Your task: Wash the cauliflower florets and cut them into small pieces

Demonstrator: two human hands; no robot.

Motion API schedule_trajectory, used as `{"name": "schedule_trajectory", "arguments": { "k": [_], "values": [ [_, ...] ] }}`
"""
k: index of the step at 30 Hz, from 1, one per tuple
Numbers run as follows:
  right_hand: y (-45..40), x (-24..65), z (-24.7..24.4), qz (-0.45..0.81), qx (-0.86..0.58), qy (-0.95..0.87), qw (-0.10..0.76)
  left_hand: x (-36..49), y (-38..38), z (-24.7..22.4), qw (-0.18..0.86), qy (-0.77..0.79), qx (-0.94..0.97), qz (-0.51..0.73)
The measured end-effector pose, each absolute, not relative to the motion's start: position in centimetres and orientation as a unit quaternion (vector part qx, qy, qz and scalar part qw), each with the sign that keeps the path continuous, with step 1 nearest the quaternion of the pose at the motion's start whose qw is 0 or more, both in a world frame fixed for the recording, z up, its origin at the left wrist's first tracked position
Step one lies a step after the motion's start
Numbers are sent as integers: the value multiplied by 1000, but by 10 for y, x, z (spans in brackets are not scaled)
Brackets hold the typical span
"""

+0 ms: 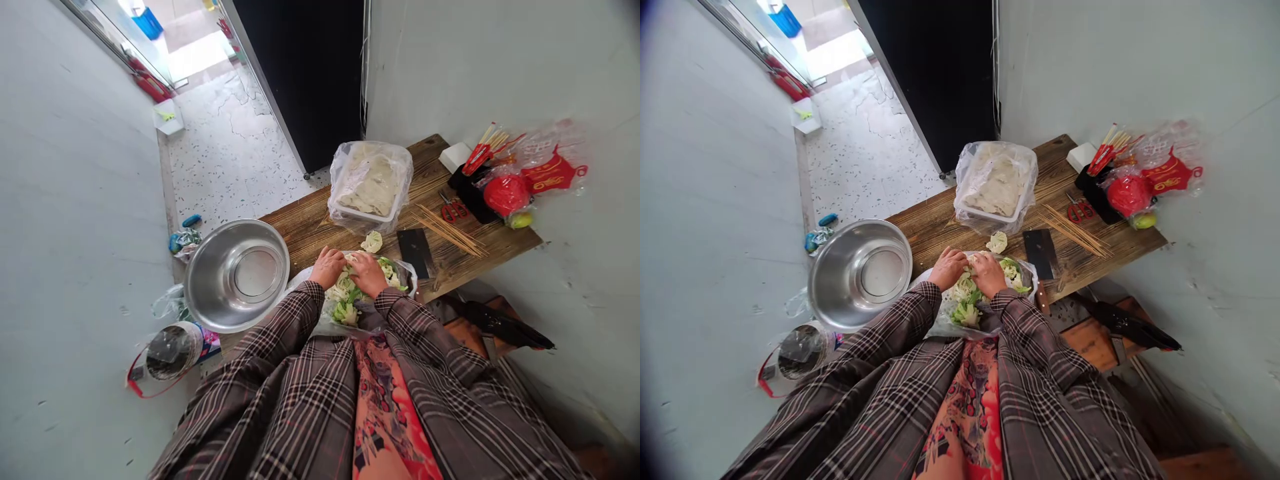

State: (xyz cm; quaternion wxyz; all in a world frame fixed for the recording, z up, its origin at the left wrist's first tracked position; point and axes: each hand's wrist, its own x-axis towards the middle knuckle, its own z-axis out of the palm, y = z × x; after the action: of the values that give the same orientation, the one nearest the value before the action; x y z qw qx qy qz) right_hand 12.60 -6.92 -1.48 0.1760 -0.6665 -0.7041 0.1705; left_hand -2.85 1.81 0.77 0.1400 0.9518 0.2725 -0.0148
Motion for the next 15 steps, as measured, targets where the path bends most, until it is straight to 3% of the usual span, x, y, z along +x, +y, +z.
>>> {"name": "schedule_trajectory", "arguments": {
  "k": [10,15],
  "values": [
    [-101,136,-24,163,-675,-695,188,-26,16,3,125,236,964,5],
    [-103,129,-27,133,-723,-628,257,-22,17,3,121,259,958,-6]
  ]
}}
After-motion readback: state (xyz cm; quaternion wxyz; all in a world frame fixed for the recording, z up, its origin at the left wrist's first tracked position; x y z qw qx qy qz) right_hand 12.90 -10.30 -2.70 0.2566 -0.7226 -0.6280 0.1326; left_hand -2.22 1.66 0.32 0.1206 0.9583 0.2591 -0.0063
